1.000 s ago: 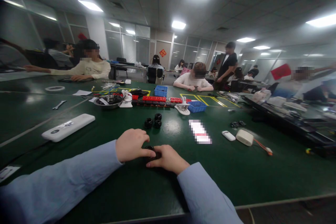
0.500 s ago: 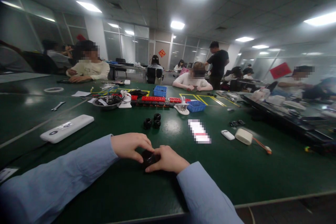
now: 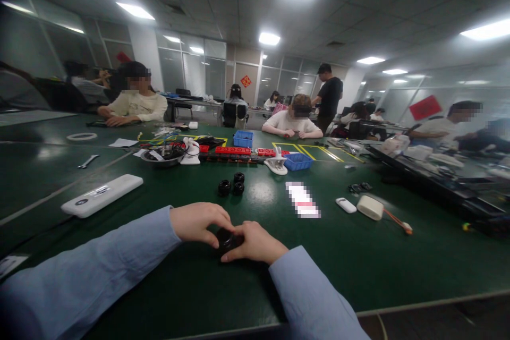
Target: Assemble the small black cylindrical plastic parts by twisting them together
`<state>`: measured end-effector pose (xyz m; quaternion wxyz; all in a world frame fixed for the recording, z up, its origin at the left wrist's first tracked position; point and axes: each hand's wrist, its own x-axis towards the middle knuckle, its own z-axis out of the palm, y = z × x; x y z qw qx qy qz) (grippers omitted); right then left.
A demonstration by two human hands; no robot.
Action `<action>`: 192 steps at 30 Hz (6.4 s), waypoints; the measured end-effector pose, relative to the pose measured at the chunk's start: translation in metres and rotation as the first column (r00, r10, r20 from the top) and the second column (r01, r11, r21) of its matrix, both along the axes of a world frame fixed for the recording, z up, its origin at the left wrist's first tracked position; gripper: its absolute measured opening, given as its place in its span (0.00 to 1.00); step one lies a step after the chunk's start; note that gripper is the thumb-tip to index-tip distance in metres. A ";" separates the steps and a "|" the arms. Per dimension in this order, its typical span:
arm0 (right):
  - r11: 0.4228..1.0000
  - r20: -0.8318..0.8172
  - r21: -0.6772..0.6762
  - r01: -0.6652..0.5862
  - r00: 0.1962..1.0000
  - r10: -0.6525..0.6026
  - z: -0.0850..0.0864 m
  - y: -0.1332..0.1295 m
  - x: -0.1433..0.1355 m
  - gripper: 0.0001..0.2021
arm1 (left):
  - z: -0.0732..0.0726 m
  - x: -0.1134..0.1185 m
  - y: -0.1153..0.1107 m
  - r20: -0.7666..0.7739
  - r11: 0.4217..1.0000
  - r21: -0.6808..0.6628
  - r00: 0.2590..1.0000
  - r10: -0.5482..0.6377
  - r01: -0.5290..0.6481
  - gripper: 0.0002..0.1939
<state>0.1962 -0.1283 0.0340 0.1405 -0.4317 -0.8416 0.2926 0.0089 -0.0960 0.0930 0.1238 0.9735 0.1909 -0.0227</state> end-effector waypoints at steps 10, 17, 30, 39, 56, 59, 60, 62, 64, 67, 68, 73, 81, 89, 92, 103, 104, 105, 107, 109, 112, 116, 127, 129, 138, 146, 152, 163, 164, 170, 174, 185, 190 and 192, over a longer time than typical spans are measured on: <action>1.000 -0.007 0.005 0.009 1.000 -0.009 -0.003 0.001 0.000 0.18 | 0.001 0.002 -0.001 -0.020 0.999 0.027 0.999 0.044 -0.043 0.21; 1.000 -0.025 -0.017 0.013 1.000 -0.014 -0.003 0.001 0.000 0.18 | 0.001 0.003 -0.005 -0.007 0.992 0.048 0.993 0.118 -0.118 0.20; 0.998 -0.045 -0.055 0.031 0.998 -0.034 -0.009 0.004 0.001 0.18 | 0.002 0.012 -0.025 -0.014 0.932 0.191 0.949 0.315 -0.307 0.20; 0.998 -0.028 -0.057 0.037 0.999 -0.039 -0.014 0.007 0.001 0.18 | 0.002 0.023 -0.041 -0.047 0.850 0.329 0.892 0.450 -0.412 0.23; 0.998 -0.004 -0.061 0.005 1.000 -0.005 -0.005 0.004 0.003 0.16 | 0.001 0.001 -0.006 0.152 0.980 0.106 0.976 0.153 -0.171 0.25; 0.999 0.023 -0.043 -0.002 1.000 0.003 -0.003 0.002 0.003 0.17 | -0.001 -0.001 0.000 0.145 0.998 0.021 0.988 0.048 -0.051 0.21; 0.999 0.033 -0.033 0.001 0.999 0.000 -0.002 0.001 0.003 0.17 | -0.002 -0.001 0.002 0.134 1.000 -0.004 0.991 0.019 -0.018 0.20; 1.000 0.048 -0.024 0.001 0.999 0.000 0.001 -0.001 0.003 0.19 | -0.003 -0.001 0.004 0.102 0.998 -0.046 0.994 -0.030 0.035 0.19; 1.000 0.052 -0.028 -0.007 0.999 0.009 0.004 -0.002 0.002 0.20 | -0.002 -0.001 0.004 0.071 0.995 -0.075 0.996 -0.061 0.067 0.21; 1.000 0.081 -0.016 -0.002 0.997 0.003 0.005 -0.002 0.002 0.21 | 0.000 0.000 0.003 0.040 0.995 -0.077 0.997 -0.063 0.066 0.23; 1.000 0.096 -0.005 0.009 0.995 -0.009 0.004 -0.002 0.002 0.22 | 0.001 0.000 0.002 0.034 0.996 -0.071 0.998 -0.054 0.057 0.22; 0.999 0.123 0.003 0.043 0.991 -0.043 0.001 0.000 0.002 0.22 | 0.002 0.003 0.000 0.021 0.999 -0.030 1.000 -0.018 0.019 0.23; 0.999 0.101 0.018 0.041 0.994 -0.043 -0.001 0.000 0.002 0.22 | -0.002 0.003 -0.007 0.015 0.997 0.053 0.998 0.057 -0.058 0.20; 0.995 -0.026 -0.093 0.048 0.998 -0.051 -0.007 0.003 0.001 0.17 | -0.003 0.007 -0.017 0.047 0.957 0.161 0.971 0.235 -0.240 0.19; 0.987 -0.073 -0.137 0.087 0.993 -0.097 -0.007 0.003 0.000 0.16 | -0.004 0.012 -0.023 0.043 0.919 0.220 0.944 0.327 -0.328 0.21; 0.986 -0.116 -0.131 0.107 0.986 -0.122 -0.011 0.005 -0.001 0.13 | -0.009 0.021 -0.030 0.078 0.810 0.399 0.897 0.436 -0.429 0.27; 0.985 -0.116 -0.136 0.105 0.986 -0.121 -0.011 0.005 -0.001 0.14 | -0.010 0.021 -0.030 0.080 0.808 0.409 0.898 0.432 -0.425 0.28; 0.984 -0.118 -0.144 0.103 0.986 -0.120 -0.011 0.005 -0.001 0.14 | -0.010 0.021 -0.029 0.080 0.807 0.418 0.902 0.424 -0.417 0.29; 0.982 -0.119 -0.162 0.100 0.986 -0.120 -0.011 0.004 0.000 0.15 | -0.011 0.020 -0.027 0.077 0.810 0.427 0.909 0.409 -0.401 0.32; 0.979 -0.124 -0.181 0.093 0.985 -0.117 -0.010 0.004 0.000 0.14 | -0.009 0.018 -0.025 0.078 0.813 0.422 0.910 0.407 -0.400 0.33; 0.982 -0.135 -0.168 0.081 0.985 -0.104 -0.007 0.004 0.001 0.12 | -0.006 0.013 -0.020 0.117 0.832 0.384 0.915 0.386 -0.400 0.31; 0.988 -0.126 -0.145 0.045 0.990 -0.063 -0.006 0.004 0.002 0.14 | -0.003 0.004 -0.009 0.136 0.933 0.261 0.967 0.217 -0.247 0.20; 0.998 -0.033 -0.060 -0.014 0.999 0.012 -0.007 0.004 0.004 0.17 | 0.007 -0.001 -0.004 -0.042 0.996 0.073 0.997 0.061 -0.058 0.19; 0.999 -0.025 -0.052 -0.012 1.000 0.011 -0.005 0.003 0.004 0.17 | 0.007 0.000 -0.005 -0.049 0.995 0.077 0.997 0.061 -0.057 0.20; 0.998 -0.018 -0.069 0.014 1.000 -0.015 -0.001 0.001 0.001 0.19 | 0.006 0.000 -0.004 -0.067 0.995 0.090 0.996 0.053 -0.047 0.20; 0.997 -0.052 -0.071 0.018 0.998 -0.021 0.002 -0.001 0.001 0.17 | 0.002 0.001 -0.007 -0.020 0.989 0.127 0.996 0.084 -0.081 0.18; 0.997 -0.046 -0.072 0.030 0.998 -0.034 0.001 -0.001 0.000 0.16 | 0.002 0.002 -0.009 -0.022 0.985 0.135 0.993 0.112 -0.108 0.17; 0.997 -0.070 -0.078 -0.006 0.998 0.000 -0.006 0.002 0.001 0.16 | 0.004 0.007 -0.020 -0.018 0.953 0.144 0.962 0.273 -0.267 0.17; 0.996 -0.080 -0.085 -0.006 0.997 -0.001 -0.006 0.002 0.001 0.16 | 0.004 0.008 -0.021 -0.018 0.948 0.152 0.958 0.285 -0.279 0.17; 0.992 -0.093 -0.125 0.018 0.995 -0.030 -0.007 0.003 0.000 0.14 | 0.003 0.011 -0.025 -0.020 0.916 0.198 0.933 0.359 -0.348 0.19; 0.994 -0.070 -0.096 0.055 0.996 -0.062 -0.010 0.005 0.000 0.15 | 0.001 0.012 -0.028 -0.009 0.883 0.237 0.908 0.419 -0.405 0.22; 0.981 -0.021 0.082 0.175 0.985 -0.174 -0.012 0.006 -0.004 0.13 | -0.008 0.017 -0.024 0.054 0.777 0.350 0.839 0.542 -0.524 0.29; 0.941 0.012 0.260 0.216 0.974 -0.227 -0.015 0.011 -0.005 0.13 | -0.015 0.017 -0.020 0.109 0.716 0.394 0.803 0.586 -0.576 0.31; 0.938 0.014 0.272 0.213 0.974 -0.225 -0.016 0.012 -0.004 0.13 | -0.016 0.015 -0.016 0.103 0.719 0.379 0.799 0.593 -0.583 0.33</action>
